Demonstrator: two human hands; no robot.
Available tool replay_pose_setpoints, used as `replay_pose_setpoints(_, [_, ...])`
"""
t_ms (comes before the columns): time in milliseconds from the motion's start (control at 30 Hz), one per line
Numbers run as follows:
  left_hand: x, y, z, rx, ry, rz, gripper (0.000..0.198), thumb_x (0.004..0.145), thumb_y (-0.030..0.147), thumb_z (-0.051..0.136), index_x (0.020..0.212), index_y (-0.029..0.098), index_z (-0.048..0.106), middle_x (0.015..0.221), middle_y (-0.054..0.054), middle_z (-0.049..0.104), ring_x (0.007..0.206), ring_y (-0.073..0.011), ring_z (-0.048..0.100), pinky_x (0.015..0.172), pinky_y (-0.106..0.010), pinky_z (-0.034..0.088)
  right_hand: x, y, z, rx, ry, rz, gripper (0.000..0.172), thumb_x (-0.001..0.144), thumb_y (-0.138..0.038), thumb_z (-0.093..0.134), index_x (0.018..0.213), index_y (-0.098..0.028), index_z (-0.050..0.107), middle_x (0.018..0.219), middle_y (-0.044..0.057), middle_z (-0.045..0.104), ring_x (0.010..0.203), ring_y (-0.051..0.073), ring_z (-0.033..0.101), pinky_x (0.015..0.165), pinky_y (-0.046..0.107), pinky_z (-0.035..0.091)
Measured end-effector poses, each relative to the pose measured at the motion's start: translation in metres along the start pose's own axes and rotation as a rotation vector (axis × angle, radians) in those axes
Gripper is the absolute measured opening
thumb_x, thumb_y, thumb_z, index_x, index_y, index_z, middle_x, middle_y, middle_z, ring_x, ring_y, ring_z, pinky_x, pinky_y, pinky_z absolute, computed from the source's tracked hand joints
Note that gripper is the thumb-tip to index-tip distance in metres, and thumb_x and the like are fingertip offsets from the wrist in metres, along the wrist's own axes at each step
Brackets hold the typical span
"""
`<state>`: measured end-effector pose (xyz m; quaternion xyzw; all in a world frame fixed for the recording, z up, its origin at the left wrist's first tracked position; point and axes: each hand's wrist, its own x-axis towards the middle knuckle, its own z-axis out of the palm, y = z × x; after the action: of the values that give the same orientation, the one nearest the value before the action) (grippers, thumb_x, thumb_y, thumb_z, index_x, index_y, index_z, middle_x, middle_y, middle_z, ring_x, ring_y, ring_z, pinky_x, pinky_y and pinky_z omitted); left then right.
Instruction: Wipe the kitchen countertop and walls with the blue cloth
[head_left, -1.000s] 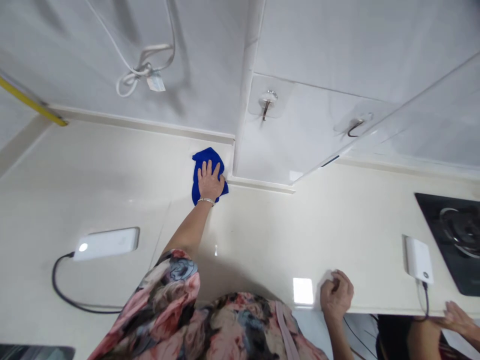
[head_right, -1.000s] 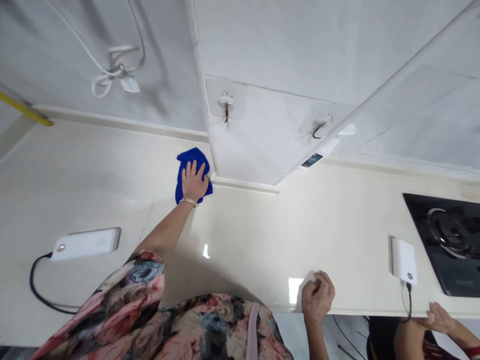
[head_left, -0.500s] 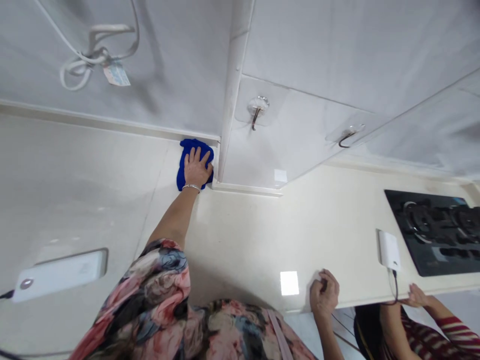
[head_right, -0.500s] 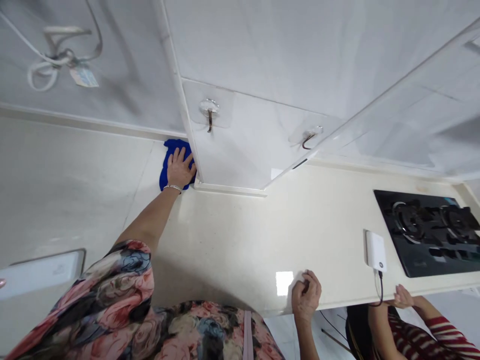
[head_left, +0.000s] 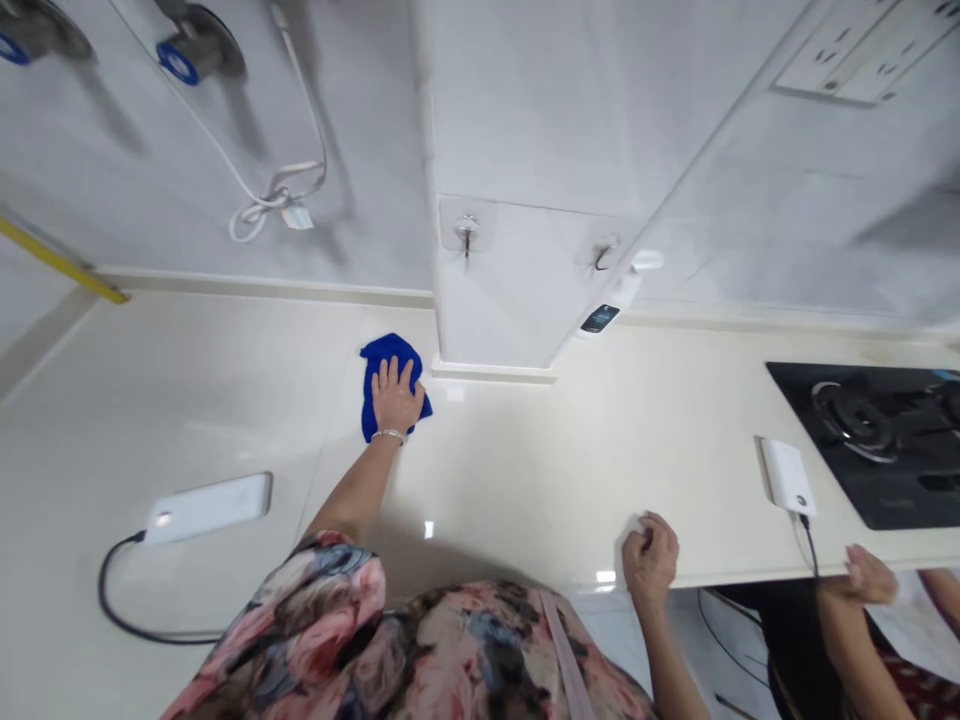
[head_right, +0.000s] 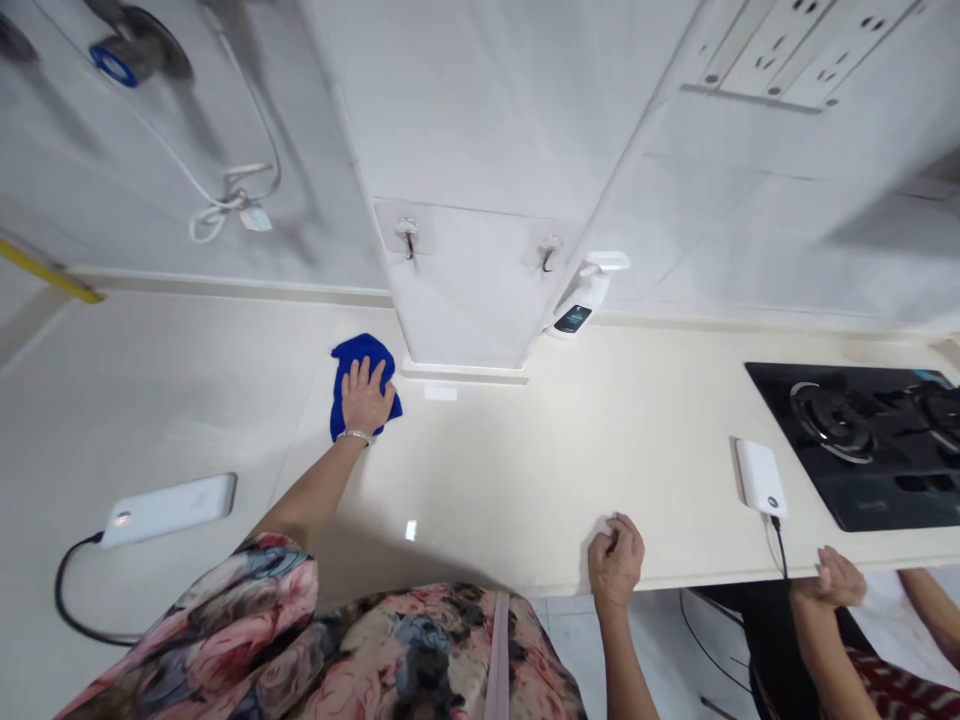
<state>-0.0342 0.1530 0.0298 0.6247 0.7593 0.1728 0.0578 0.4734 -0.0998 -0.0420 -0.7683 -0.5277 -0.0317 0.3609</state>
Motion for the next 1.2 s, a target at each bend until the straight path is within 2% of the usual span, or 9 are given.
replay_pose_setpoints(133, [-0.044, 0.010, -0.001, 0.048, 0.019, -0.012, 0.065, 0.103, 0.036, 0.039, 0.163, 0.011, 0.048, 0.174, -0.019, 0.031, 0.166, -0.0350, 0.017, 0.135, -0.059, 0.017, -0.001, 0.001, 0.006, 0.034, 0.024, 0.000, 0.025, 0.089, -0.026, 0.048, 0.103, -0.018, 0.067, 0.124, 0.018, 0.070, 0.118, 0.029, 0.062, 0.103, 0.048, 0.051])
replay_pose_setpoints(267, [-0.090, 0.034, 0.005, 0.104, -0.034, 0.034, 0.068, 0.102, 0.036, 0.043, 0.163, 0.007, 0.046, 0.175, -0.022, 0.028, 0.166, -0.0385, 0.015, 0.135, -0.060, 0.017, 0.000, 0.001, 0.009, 0.052, 0.017, 0.023, 0.026, 0.088, -0.026, 0.048, 0.105, -0.018, 0.066, 0.127, 0.020, 0.070, 0.120, 0.030, 0.062, 0.105, 0.050, 0.051])
replay_pose_setpoints(533, [-0.168, 0.112, 0.036, -0.040, -0.201, 0.413, 0.071, 0.098, 0.036, 0.054, 0.166, 0.018, 0.044, 0.177, -0.014, 0.023, 0.167, -0.0345, 0.011, 0.137, -0.057, 0.011, 0.003, 0.000, 0.010, 0.067, -0.030, 0.048, 0.027, 0.086, -0.026, 0.048, 0.105, -0.018, 0.065, 0.128, 0.020, 0.068, 0.122, 0.032, 0.059, 0.109, 0.053, 0.048])
replay_pose_setpoints(667, [-0.194, 0.149, 0.048, -0.104, -0.274, 0.614, 0.074, 0.097, 0.035, 0.057, 0.167, 0.018, 0.042, 0.179, -0.014, 0.018, 0.167, -0.0343, 0.009, 0.138, -0.057, 0.009, 0.004, -0.004, 0.011, 0.067, -0.014, 0.033, 0.027, 0.087, -0.025, 0.046, 0.105, -0.018, 0.064, 0.128, 0.019, 0.067, 0.122, 0.031, 0.058, 0.110, 0.051, 0.046])
replay_pose_setpoints(767, [-0.206, 0.168, 0.052, -0.121, -0.322, 0.751, 0.074, 0.097, 0.034, 0.058, 0.167, 0.017, 0.042, 0.179, -0.015, 0.018, 0.167, -0.0345, 0.010, 0.137, -0.057, 0.010, 0.005, -0.004, 0.012, 0.074, -0.015, 0.024, 0.026, 0.087, -0.023, 0.046, 0.105, -0.018, 0.064, 0.127, 0.019, 0.067, 0.122, 0.030, 0.057, 0.111, 0.051, 0.046])
replay_pose_setpoints(867, [-0.211, 0.175, 0.055, -0.129, -0.328, 0.808, 0.072, 0.097, 0.034, 0.059, 0.166, 0.017, 0.044, 0.178, -0.015, 0.019, 0.167, -0.0339, 0.011, 0.137, -0.057, 0.013, 0.006, -0.001, 0.013, 0.090, -0.016, 0.023, 0.025, 0.088, -0.024, 0.045, 0.103, -0.018, 0.064, 0.126, 0.020, 0.067, 0.121, 0.031, 0.057, 0.110, 0.052, 0.047])
replay_pose_setpoints(1000, [-0.212, 0.174, 0.059, -0.164, -0.305, 0.791, 0.068, 0.098, 0.033, 0.059, 0.164, 0.021, 0.048, 0.176, -0.013, 0.028, 0.166, -0.0323, 0.017, 0.137, -0.056, 0.018, 0.003, 0.005, 0.011, 0.128, -0.010, 0.015, 0.025, 0.090, -0.028, 0.047, 0.106, -0.018, 0.064, 0.128, 0.020, 0.067, 0.124, 0.031, 0.058, 0.111, 0.053, 0.046])
replay_pose_setpoints(1100, [-0.213, 0.165, 0.058, -0.210, -0.287, 0.791, 0.064, 0.097, 0.031, 0.060, 0.160, 0.023, 0.054, 0.174, -0.011, 0.034, 0.165, -0.0307, 0.022, 0.136, -0.056, 0.022, 0.002, 0.009, 0.009, 0.133, -0.002, -0.008, 0.026, 0.090, -0.029, 0.049, 0.107, -0.018, 0.065, 0.128, 0.020, 0.067, 0.124, 0.032, 0.059, 0.111, 0.054, 0.047])
replay_pose_setpoints(1200, [-0.211, 0.146, 0.051, -0.242, -0.269, 0.776, 0.061, 0.097, 0.030, 0.061, 0.157, 0.025, 0.057, 0.172, -0.010, 0.038, 0.164, -0.0295, 0.026, 0.135, -0.055, 0.024, 0.002, 0.013, 0.007, 0.116, 0.009, -0.058, 0.027, 0.088, -0.029, 0.048, 0.104, -0.016, 0.066, 0.123, 0.022, 0.069, 0.120, 0.034, 0.061, 0.108, 0.054, 0.049])
